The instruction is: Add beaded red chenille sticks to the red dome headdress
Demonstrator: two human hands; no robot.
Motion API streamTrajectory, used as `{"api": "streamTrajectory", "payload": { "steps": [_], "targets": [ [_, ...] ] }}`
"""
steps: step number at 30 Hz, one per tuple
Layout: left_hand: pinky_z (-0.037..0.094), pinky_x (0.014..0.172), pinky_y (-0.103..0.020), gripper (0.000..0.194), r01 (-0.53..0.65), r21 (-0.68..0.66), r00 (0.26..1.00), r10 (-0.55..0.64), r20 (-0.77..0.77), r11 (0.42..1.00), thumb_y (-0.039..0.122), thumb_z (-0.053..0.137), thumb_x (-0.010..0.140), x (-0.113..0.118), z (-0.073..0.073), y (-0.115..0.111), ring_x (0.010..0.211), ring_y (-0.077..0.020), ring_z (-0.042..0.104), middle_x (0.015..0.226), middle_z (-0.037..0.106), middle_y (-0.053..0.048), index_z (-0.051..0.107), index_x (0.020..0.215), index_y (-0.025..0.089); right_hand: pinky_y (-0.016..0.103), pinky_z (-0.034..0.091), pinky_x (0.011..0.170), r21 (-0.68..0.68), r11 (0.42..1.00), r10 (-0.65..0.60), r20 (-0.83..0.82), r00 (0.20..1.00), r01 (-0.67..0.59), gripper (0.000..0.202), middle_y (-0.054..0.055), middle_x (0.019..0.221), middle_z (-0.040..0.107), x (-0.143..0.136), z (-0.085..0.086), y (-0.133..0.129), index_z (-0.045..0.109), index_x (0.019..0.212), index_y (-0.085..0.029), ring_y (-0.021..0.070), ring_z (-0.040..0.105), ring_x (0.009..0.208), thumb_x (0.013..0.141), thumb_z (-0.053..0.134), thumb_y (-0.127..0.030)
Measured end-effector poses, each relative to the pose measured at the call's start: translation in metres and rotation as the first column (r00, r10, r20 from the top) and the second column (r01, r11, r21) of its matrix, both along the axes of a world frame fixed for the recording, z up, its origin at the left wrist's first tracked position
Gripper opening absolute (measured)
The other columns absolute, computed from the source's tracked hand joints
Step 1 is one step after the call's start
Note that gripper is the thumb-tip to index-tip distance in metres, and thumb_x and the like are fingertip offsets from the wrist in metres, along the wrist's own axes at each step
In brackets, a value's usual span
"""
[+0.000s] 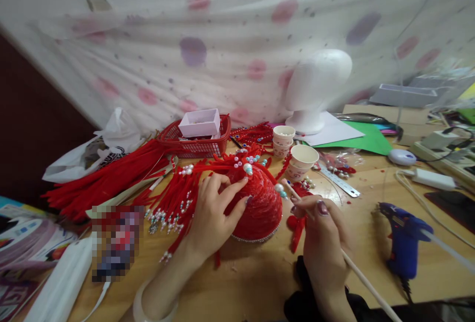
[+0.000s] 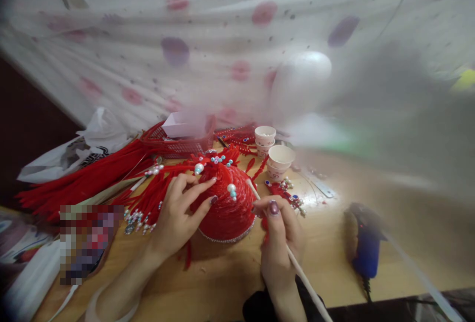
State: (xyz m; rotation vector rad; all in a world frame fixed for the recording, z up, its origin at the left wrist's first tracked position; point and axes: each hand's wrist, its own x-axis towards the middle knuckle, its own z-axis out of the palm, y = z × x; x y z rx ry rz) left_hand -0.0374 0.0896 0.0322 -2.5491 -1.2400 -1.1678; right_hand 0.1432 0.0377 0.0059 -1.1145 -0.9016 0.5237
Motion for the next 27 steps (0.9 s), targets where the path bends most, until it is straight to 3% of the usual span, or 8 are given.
{"api": "streamTrajectory", "payload": {
  "steps": [4,6,10,18,20,22,25,27],
  "targets": [
    [0.043,0.084,-0.041,0.029,0.000,0.072,0.998,0.005,-0.070,0.997,0.028,0.057,0.094,0.000,0.004,0.000,0.093,-0.0224,0.051,0.095,0.055,-0.007,0.066,0.120,0.018,0.029,0.041,0.056,0.047,0.987,0.156,0.007,0.988,-0.156,0.041,0.000,0.062,0.051,-0.005,0.006,0.001,0.059,0.065,-0.021,0.0155,0.047,0.056,0.097,0.050,-0.045],
    [0.041,0.082,-0.039,0.028,0.010,0.102,0.996,-0.001,-0.087,0.995,0.027,0.057,0.093,0.000,0.005,0.000,0.090,-0.0218,0.052,0.092,0.055,-0.006,0.067,0.118,0.016,0.028,0.041,0.055,-0.002,0.978,0.209,0.081,0.975,-0.209,0.035,-0.001,0.062,0.053,-0.008,0.010,0.007,0.060,0.072,-0.021,0.0145,0.047,0.054,0.097,0.051,-0.043],
    [0.040,0.079,-0.038,0.027,0.007,0.123,0.995,0.006,-0.102,0.992,0.028,0.056,0.094,0.001,0.004,0.002,0.088,-0.0223,0.052,0.088,0.057,-0.006,0.068,0.115,0.015,0.025,0.041,0.058,-0.027,0.976,0.216,0.204,0.955,-0.216,0.021,-0.003,0.066,0.058,-0.009,0.020,0.021,0.062,0.081,-0.021,0.0140,0.052,0.061,0.095,0.058,-0.037],
    [0.042,0.073,-0.035,0.018,0.097,0.161,0.993,-0.107,0.058,0.982,0.020,0.061,0.092,-0.006,-0.007,0.003,0.079,-0.0184,0.057,0.082,0.065,-0.004,0.071,0.106,0.020,0.025,0.038,0.057,-0.049,0.964,0.261,0.346,0.901,-0.260,0.032,-0.003,0.061,0.053,-0.011,0.034,0.038,0.053,0.066,-0.021,0.0138,0.051,0.060,0.096,0.053,-0.035],
    [0.045,0.071,-0.031,0.013,0.112,0.086,0.973,-0.127,0.191,0.990,0.016,0.062,0.090,-0.011,-0.009,0.003,0.075,-0.0158,0.059,0.079,0.068,-0.002,0.071,0.098,0.020,0.026,0.038,0.058,-0.076,0.959,0.280,0.391,0.877,-0.272,0.033,-0.003,0.061,0.055,-0.011,0.035,0.040,0.053,0.066,-0.021,0.0143,0.053,0.061,0.096,0.051,-0.034],
    [0.048,0.063,-0.026,0.008,0.079,-0.109,0.930,-0.034,0.365,0.991,0.017,0.063,0.088,-0.017,-0.009,0.005,0.065,-0.0130,0.060,0.072,0.067,0.000,0.069,0.094,0.019,0.026,0.039,0.058,-0.096,0.962,0.272,0.417,0.867,-0.256,0.034,-0.002,0.062,0.059,-0.011,0.036,0.041,0.055,0.066,-0.021,0.0147,0.055,0.062,0.097,0.049,-0.034],
    [0.048,0.051,-0.022,0.007,0.093,-0.421,0.813,0.175,0.555,0.902,0.023,0.065,0.083,-0.025,-0.003,0.015,0.055,-0.0109,0.059,0.067,0.065,0.002,0.062,0.087,0.018,0.027,0.039,0.058,-0.104,0.973,0.230,0.425,0.876,-0.205,0.037,-0.002,0.060,0.061,-0.011,0.036,0.041,0.057,0.065,-0.022,0.0151,0.056,0.060,0.098,0.048,-0.035],
    [0.050,0.052,-0.022,0.011,0.191,-0.500,0.759,0.196,0.621,0.845,0.027,0.066,0.082,-0.026,0.004,0.022,0.057,-0.0109,0.062,0.073,0.067,0.000,0.061,0.083,0.018,0.027,0.040,0.058,-0.103,0.974,0.226,0.411,0.883,-0.201,0.038,-0.001,0.060,0.061,-0.011,0.037,0.041,0.057,0.064,-0.022,0.0152,0.055,0.059,0.097,0.048,-0.037]
  ]
}}
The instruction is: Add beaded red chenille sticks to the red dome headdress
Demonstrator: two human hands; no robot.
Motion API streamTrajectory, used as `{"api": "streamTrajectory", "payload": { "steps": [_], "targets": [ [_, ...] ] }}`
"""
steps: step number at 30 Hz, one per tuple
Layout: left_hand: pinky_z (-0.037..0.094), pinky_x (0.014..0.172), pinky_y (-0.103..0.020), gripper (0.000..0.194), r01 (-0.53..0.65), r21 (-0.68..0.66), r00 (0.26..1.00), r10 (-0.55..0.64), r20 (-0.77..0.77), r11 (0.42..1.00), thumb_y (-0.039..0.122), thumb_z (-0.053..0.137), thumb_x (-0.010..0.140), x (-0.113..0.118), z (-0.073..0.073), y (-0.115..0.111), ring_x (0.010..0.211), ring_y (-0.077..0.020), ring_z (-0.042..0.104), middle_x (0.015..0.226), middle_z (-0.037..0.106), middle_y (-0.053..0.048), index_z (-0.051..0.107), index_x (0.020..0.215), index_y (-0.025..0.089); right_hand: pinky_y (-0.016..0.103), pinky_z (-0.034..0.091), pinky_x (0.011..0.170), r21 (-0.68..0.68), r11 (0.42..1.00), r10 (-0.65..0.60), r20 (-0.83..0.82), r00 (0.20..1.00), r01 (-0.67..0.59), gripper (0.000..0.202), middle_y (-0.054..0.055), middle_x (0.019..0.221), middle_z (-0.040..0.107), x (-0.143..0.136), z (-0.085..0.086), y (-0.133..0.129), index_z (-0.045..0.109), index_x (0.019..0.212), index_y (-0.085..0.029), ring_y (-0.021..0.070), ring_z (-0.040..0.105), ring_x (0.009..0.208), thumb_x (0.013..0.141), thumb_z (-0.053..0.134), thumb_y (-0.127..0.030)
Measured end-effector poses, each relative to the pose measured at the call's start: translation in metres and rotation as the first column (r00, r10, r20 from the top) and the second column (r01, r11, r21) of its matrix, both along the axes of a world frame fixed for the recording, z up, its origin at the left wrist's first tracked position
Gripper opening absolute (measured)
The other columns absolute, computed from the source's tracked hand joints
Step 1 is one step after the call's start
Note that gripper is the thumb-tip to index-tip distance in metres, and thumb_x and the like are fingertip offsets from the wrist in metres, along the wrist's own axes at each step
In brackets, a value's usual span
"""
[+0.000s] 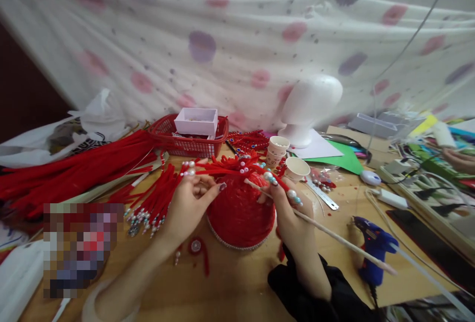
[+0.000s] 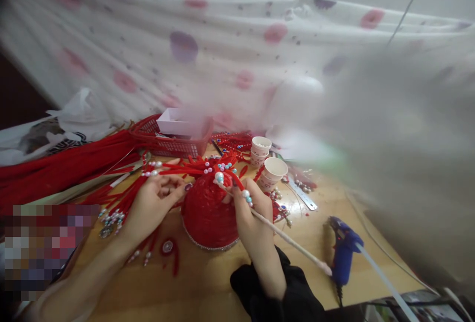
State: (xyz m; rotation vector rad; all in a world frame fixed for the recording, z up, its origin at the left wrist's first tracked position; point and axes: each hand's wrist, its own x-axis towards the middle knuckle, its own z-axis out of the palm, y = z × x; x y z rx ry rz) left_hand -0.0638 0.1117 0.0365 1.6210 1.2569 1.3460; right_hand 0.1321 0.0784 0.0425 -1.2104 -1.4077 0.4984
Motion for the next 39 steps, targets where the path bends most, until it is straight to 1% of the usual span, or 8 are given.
{"api": "streamTrajectory", "payload": {
  "steps": [3,6,8,14,20,24,30,39],
  "targets": [
    [0.052,0.057,-0.023,0.009,0.058,0.056,0.997,-0.061,0.040,0.997,0.027,0.066,0.084,0.003,0.011,0.008,0.062,-0.0117,0.063,0.078,0.068,-0.001,0.064,0.086,0.018,0.027,0.042,0.058,0.009,1.000,0.022,-0.046,0.999,-0.021,0.037,-0.001,0.061,0.062,-0.001,0.000,0.000,0.055,0.063,-0.022,0.0152,0.055,0.058,0.096,0.050,-0.036],
    [0.055,0.068,-0.027,0.003,0.049,0.271,0.996,-0.026,-0.086,0.961,0.019,0.066,0.084,0.008,0.021,0.011,0.078,-0.0157,0.066,0.086,0.070,-0.004,0.068,0.086,0.019,0.027,0.042,0.058,0.019,0.999,0.032,-0.046,0.998,-0.031,0.035,-0.001,0.064,0.063,-0.001,-0.002,0.000,0.055,0.064,-0.022,0.0153,0.056,0.059,0.096,0.051,-0.035],
    [0.055,0.077,-0.030,0.009,0.097,0.376,0.981,-0.026,-0.190,0.921,0.013,0.065,0.083,0.011,0.027,0.012,0.089,-0.0176,0.067,0.094,0.071,-0.004,0.070,0.089,0.019,0.027,0.042,0.059,0.012,1.000,0.025,-0.031,0.999,-0.024,0.034,-0.001,0.064,0.064,-0.001,-0.004,0.000,0.058,0.066,-0.022,0.0155,0.057,0.060,0.096,0.050,-0.035],
    [0.054,0.075,-0.028,0.013,0.189,0.491,0.929,0.007,-0.370,0.850,0.007,0.062,0.084,0.020,0.038,0.019,0.080,-0.0162,0.070,0.086,0.076,-0.002,0.069,0.086,0.018,0.026,0.041,0.058,0.013,1.000,0.017,-0.050,0.999,-0.017,0.035,-0.001,0.064,0.062,0.000,0.000,-0.001,0.057,0.065,-0.021,0.0150,0.057,0.061,0.097,0.051,-0.035],
    [0.052,0.068,-0.026,0.008,0.237,0.458,0.890,-0.003,-0.456,0.857,0.013,0.066,0.085,0.025,0.045,0.028,0.074,-0.0158,0.071,0.083,0.077,0.000,0.071,0.086,0.019,0.025,0.041,0.056,0.033,0.999,-0.013,-0.084,0.996,0.015,0.041,-0.001,0.062,0.061,0.000,0.008,-0.002,0.056,0.063,-0.021,0.0136,0.055,0.058,0.098,0.050,-0.040],
    [0.051,0.065,-0.026,0.009,0.286,0.397,0.855,-0.045,-0.516,0.872,0.009,0.067,0.083,0.026,0.043,0.033,0.071,-0.0158,0.070,0.080,0.076,0.000,0.070,0.083,0.018,0.025,0.040,0.055,0.011,1.000,-0.010,-0.106,0.994,0.011,0.040,-0.001,0.062,0.061,0.000,0.005,-0.002,0.056,0.063,-0.021,0.0135,0.053,0.057,0.097,0.052,-0.041],
    [0.049,0.064,-0.025,0.010,0.298,0.411,0.847,-0.040,-0.531,0.862,0.007,0.070,0.081,0.027,0.042,0.039,0.070,-0.0154,0.069,0.079,0.075,0.000,0.071,0.080,0.017,0.026,0.043,0.059,-0.033,0.999,-0.002,-0.154,0.988,-0.003,0.039,-0.002,0.061,0.060,0.002,0.002,0.000,0.059,0.065,-0.021,0.0147,0.056,0.060,0.097,0.053,-0.042],
    [0.041,0.059,-0.025,0.012,0.377,0.298,0.737,-0.089,-0.670,0.877,0.006,0.072,0.077,0.034,0.056,0.042,0.064,-0.0152,0.064,0.071,0.071,0.000,0.068,0.073,0.017,0.026,0.041,0.058,-0.038,0.999,0.021,-0.157,0.987,-0.027,0.041,-0.001,0.062,0.061,0.002,0.004,0.000,0.057,0.064,-0.021,0.0139,0.052,0.058,0.099,0.049,-0.042]
  ]
}}
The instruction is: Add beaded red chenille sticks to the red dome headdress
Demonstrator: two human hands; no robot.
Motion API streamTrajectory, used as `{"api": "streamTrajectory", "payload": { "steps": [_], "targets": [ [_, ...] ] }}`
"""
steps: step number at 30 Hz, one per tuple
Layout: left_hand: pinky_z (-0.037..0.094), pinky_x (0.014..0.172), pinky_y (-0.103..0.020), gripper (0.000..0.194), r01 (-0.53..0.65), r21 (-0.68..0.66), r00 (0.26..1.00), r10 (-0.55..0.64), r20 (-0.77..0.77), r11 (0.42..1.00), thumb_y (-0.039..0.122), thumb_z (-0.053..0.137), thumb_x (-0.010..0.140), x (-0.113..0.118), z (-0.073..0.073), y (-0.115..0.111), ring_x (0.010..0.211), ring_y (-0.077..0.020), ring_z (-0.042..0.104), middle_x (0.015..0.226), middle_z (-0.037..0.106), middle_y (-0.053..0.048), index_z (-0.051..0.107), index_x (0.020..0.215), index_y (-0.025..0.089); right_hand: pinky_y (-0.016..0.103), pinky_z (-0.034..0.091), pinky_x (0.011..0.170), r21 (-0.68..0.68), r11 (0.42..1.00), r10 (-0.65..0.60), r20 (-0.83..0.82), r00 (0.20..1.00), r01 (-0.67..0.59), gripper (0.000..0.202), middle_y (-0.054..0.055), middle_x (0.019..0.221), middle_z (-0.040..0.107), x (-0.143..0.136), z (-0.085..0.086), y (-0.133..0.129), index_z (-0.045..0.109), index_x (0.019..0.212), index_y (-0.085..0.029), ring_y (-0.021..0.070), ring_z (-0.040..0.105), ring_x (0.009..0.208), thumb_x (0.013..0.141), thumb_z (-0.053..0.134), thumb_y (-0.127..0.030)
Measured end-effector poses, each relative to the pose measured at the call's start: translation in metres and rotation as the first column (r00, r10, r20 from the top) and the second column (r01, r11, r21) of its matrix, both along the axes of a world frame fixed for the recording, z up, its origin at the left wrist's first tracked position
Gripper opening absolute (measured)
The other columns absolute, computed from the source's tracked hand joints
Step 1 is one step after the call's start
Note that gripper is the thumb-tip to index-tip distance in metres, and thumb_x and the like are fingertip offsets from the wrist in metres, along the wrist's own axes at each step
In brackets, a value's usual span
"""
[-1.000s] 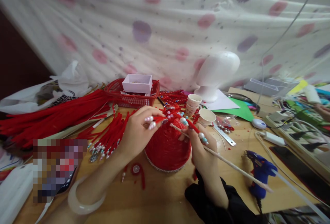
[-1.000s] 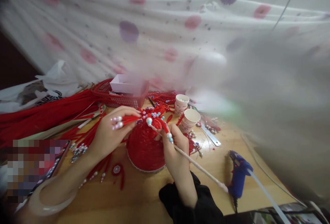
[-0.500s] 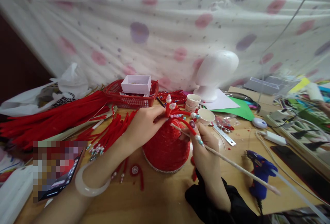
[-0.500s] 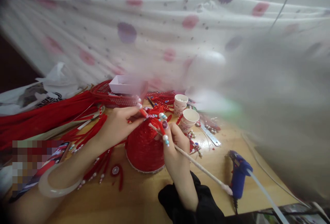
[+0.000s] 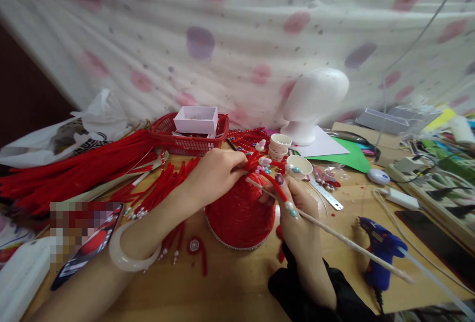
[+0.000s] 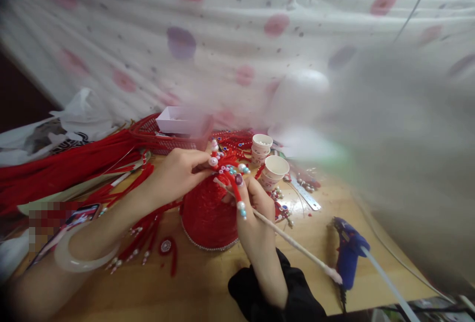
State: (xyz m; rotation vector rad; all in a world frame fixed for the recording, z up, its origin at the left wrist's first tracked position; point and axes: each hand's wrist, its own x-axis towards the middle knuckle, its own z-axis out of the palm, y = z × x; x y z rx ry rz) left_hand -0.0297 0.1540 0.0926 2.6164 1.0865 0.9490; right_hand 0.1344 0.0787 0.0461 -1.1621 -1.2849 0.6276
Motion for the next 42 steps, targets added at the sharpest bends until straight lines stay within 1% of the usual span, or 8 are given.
{"api": "streamTrajectory", "payload": {
  "steps": [13,16,20,24,30,35,39,42],
  "targets": [
    [0.034,0.057,-0.025,0.016,-0.011,-0.065,0.994,0.004,-0.108,0.998,0.014,0.068,0.081,0.005,0.011,0.003,0.059,-0.0135,0.059,0.063,0.069,0.000,0.067,0.065,0.016,0.023,0.039,0.054,0.036,0.998,-0.045,0.086,0.995,0.042,0.036,-0.003,0.058,0.055,-0.005,0.000,-0.002,0.048,0.064,-0.021,0.0120,0.049,0.054,0.097,0.046,-0.034],
    [0.039,0.060,-0.025,0.011,-0.016,-0.118,0.998,0.009,-0.064,0.993,0.014,0.069,0.081,0.004,0.011,0.002,0.064,-0.0149,0.065,0.070,0.074,-0.001,0.072,0.072,0.016,0.022,0.035,0.049,0.063,0.995,-0.091,0.143,0.986,0.083,0.036,-0.004,0.054,0.050,-0.007,-0.002,-0.005,0.045,0.062,-0.022,0.0110,0.045,0.050,0.095,0.046,-0.033],
    [0.046,0.068,-0.026,0.008,-0.034,-0.204,0.999,0.034,-0.005,0.978,0.012,0.071,0.080,0.004,0.011,0.001,0.075,-0.0177,0.071,0.083,0.079,-0.004,0.076,0.084,0.016,0.021,0.038,0.051,0.079,0.988,-0.151,0.233,0.961,0.136,0.034,-0.004,0.055,0.058,-0.009,-0.002,-0.008,0.054,0.063,-0.021,0.0110,0.053,0.052,0.096,0.050,-0.030],
    [0.049,0.072,-0.026,0.010,-0.016,-0.257,0.999,0.028,0.043,0.966,0.010,0.071,0.079,0.003,0.009,0.000,0.077,-0.0170,0.072,0.085,0.079,-0.005,0.076,0.087,0.015,0.022,0.039,0.051,0.104,0.991,-0.117,0.351,0.929,0.086,0.034,-0.004,0.056,0.061,-0.005,0.002,-0.009,0.057,0.063,-0.022,0.0113,0.053,0.051,0.096,0.052,-0.030],
    [0.052,0.070,-0.025,0.008,0.015,-0.289,0.987,0.033,0.159,0.957,0.010,0.071,0.077,0.000,0.001,0.003,0.073,-0.0162,0.072,0.080,0.078,-0.004,0.075,0.083,0.014,0.024,0.045,0.056,0.148,0.980,-0.160,0.199,0.967,0.132,0.033,-0.002,0.060,0.063,-0.004,-0.006,-0.018,0.065,0.069,-0.021,0.0138,0.059,0.056,0.097,0.053,-0.035],
    [0.054,0.070,-0.026,0.008,0.078,-0.355,0.967,0.015,0.253,0.932,0.012,0.071,0.076,-0.002,-0.005,0.008,0.075,-0.0172,0.073,0.081,0.079,-0.005,0.075,0.083,0.015,0.024,0.045,0.062,0.282,0.954,-0.203,0.346,0.916,0.104,0.025,0.000,0.067,0.064,-0.006,-0.010,-0.017,0.064,0.071,-0.021,0.0141,0.059,0.062,0.094,0.058,-0.027],
    [0.055,0.071,-0.027,0.009,0.096,-0.391,0.957,0.023,0.289,0.915,0.013,0.070,0.076,-0.003,-0.009,0.010,0.076,-0.0184,0.073,0.082,0.079,-0.005,0.075,0.083,0.016,0.023,0.039,0.054,0.318,0.945,-0.239,0.502,0.831,0.080,0.027,-0.003,0.058,0.053,-0.004,-0.004,-0.013,0.057,0.066,-0.021,0.0118,0.049,0.053,0.093,0.056,-0.022],
    [0.055,0.070,-0.026,0.008,0.116,-0.380,0.949,0.010,0.315,0.918,0.014,0.070,0.076,-0.004,-0.012,0.012,0.077,-0.0184,0.073,0.083,0.079,-0.005,0.075,0.082,0.016,0.022,0.037,0.049,0.271,0.961,-0.192,0.527,0.828,0.051,0.031,-0.006,0.053,0.044,-0.002,0.000,-0.013,0.052,0.063,-0.021,0.0100,0.044,0.048,0.093,0.056,-0.021]
  ]
}}
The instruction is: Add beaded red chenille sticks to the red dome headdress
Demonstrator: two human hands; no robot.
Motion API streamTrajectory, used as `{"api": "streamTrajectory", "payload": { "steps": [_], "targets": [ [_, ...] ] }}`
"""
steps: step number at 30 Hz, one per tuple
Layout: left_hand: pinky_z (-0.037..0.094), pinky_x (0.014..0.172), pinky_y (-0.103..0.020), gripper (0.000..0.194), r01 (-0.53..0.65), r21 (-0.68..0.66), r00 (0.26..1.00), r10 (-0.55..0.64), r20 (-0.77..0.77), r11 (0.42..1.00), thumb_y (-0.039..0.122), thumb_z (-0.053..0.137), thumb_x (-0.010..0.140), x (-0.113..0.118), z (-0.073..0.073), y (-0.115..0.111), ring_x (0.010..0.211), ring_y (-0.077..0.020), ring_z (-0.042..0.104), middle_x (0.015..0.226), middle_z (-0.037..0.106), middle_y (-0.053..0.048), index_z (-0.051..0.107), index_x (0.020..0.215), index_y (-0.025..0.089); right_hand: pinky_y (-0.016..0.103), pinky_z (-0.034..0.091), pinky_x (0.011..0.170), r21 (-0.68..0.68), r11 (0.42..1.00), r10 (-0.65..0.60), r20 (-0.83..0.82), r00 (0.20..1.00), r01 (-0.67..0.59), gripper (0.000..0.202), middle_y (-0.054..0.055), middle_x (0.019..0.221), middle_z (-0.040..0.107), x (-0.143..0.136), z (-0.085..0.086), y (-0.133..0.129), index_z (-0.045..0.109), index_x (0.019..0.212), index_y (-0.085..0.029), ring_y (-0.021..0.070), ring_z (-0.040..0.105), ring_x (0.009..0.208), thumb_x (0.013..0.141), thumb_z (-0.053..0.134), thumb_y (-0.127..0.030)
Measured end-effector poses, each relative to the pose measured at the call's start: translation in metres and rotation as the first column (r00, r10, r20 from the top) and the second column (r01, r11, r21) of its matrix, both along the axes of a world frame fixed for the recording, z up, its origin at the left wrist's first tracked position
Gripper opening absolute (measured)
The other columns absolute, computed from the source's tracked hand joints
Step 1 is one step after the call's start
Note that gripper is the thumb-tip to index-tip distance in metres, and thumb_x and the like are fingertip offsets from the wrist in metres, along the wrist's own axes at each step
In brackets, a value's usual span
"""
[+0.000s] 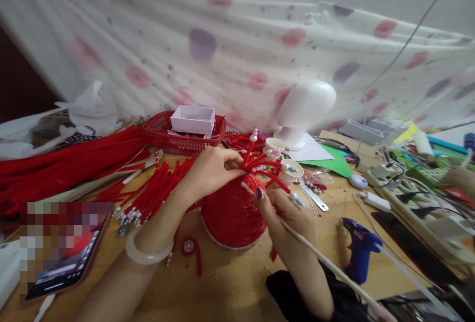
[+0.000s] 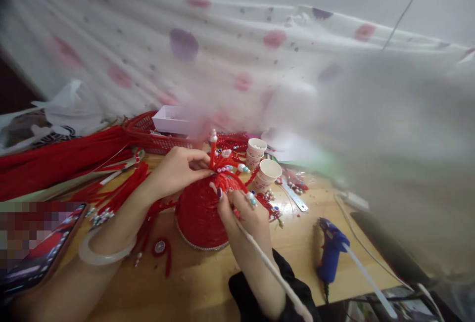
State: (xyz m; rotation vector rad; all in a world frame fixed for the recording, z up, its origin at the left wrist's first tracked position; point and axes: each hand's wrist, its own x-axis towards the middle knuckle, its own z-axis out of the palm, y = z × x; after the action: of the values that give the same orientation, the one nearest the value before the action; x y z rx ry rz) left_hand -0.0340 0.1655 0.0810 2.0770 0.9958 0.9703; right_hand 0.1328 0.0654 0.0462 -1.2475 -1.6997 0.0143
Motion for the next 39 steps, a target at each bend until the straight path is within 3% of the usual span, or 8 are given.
{"api": "streamTrajectory", "payload": {
  "steps": [5,8,11,17,25,28,35,39],
  "targets": [
    [0.051,0.064,-0.023,0.006,0.019,0.041,0.999,-0.018,-0.038,0.999,0.013,0.071,0.077,-0.002,0.005,0.000,0.071,-0.0160,0.072,0.078,0.078,-0.002,0.075,0.078,0.017,0.025,0.046,0.061,-0.014,0.990,0.142,0.057,0.988,-0.142,0.020,-0.001,0.072,0.065,0.004,0.000,-0.003,0.059,0.075,-0.021,0.0135,0.061,0.063,0.094,0.055,-0.017],
    [0.050,0.062,-0.022,0.007,0.015,0.069,0.999,-0.012,-0.041,0.998,0.010,0.071,0.075,-0.002,0.009,-0.002,0.067,-0.0142,0.070,0.072,0.076,0.000,0.074,0.074,0.016,0.026,0.051,0.068,0.022,0.982,0.189,-0.018,0.982,-0.188,0.012,0.001,0.083,0.071,0.005,-0.002,-0.005,0.064,0.083,-0.022,0.0157,0.068,0.076,0.092,0.060,-0.014],
    [0.049,0.062,-0.022,0.009,0.017,0.078,1.000,-0.015,-0.020,0.997,0.007,0.071,0.074,-0.003,0.009,-0.001,0.065,-0.0136,0.069,0.070,0.075,0.000,0.073,0.073,0.016,0.026,0.052,0.067,0.010,0.986,0.166,-0.026,0.986,-0.166,0.012,0.000,0.081,0.071,0.003,0.000,-0.007,0.064,0.081,-0.023,0.0161,0.069,0.075,0.090,0.063,-0.014],
    [0.048,0.062,-0.023,0.010,0.037,0.095,0.999,-0.036,-0.019,0.995,0.007,0.070,0.074,-0.005,0.005,0.004,0.065,-0.0143,0.068,0.068,0.074,0.000,0.072,0.072,0.017,0.025,0.054,0.065,-0.084,0.983,0.173,0.115,0.978,-0.164,0.019,0.002,0.078,0.070,0.001,0.014,-0.007,0.061,0.074,-0.021,0.0153,0.067,0.070,0.091,0.059,-0.014],
    [0.045,0.060,-0.023,0.009,0.045,0.117,0.999,-0.043,-0.015,0.992,0.009,0.070,0.074,-0.006,0.005,0.003,0.064,-0.0140,0.067,0.066,0.072,0.001,0.070,0.069,0.016,0.021,0.053,0.058,-0.106,0.994,-0.008,-0.109,0.994,-0.004,0.017,0.000,0.076,0.073,0.004,0.004,-0.005,0.070,0.075,-0.022,0.0138,0.067,0.064,0.091,0.063,-0.023],
    [0.044,0.060,-0.023,0.008,0.040,0.115,0.999,-0.038,-0.017,0.993,0.010,0.071,0.075,-0.006,0.005,0.004,0.064,-0.0141,0.066,0.066,0.072,0.001,0.071,0.070,0.016,0.022,0.054,0.060,-0.111,0.994,-0.018,-0.104,0.994,0.006,0.017,0.001,0.078,0.074,0.003,0.004,-0.001,0.070,0.074,-0.022,0.0149,0.067,0.066,0.090,0.064,-0.025],
    [0.042,0.058,-0.023,0.010,0.041,0.076,0.999,-0.039,-0.023,0.996,0.009,0.070,0.074,-0.007,0.007,0.004,0.062,-0.0132,0.063,0.063,0.069,0.002,0.070,0.068,0.017,0.020,0.043,0.045,-0.305,0.949,-0.079,0.016,0.997,0.080,0.035,-0.002,0.051,0.056,0.005,0.024,0.008,0.061,0.063,-0.022,0.0155,0.062,0.057,0.094,0.058,-0.040],
    [0.041,0.057,-0.023,0.012,0.043,0.083,0.999,-0.041,-0.027,0.996,0.008,0.070,0.073,-0.007,0.007,0.004,0.060,-0.0124,0.061,0.061,0.068,0.003,0.068,0.066,0.017,0.020,0.040,0.043,-0.335,0.942,-0.011,0.046,0.999,0.026,0.036,-0.001,0.058,0.062,0.008,0.031,0.012,0.059,0.061,-0.021,0.0139,0.059,0.054,0.093,0.058,-0.038]
  ]
}}
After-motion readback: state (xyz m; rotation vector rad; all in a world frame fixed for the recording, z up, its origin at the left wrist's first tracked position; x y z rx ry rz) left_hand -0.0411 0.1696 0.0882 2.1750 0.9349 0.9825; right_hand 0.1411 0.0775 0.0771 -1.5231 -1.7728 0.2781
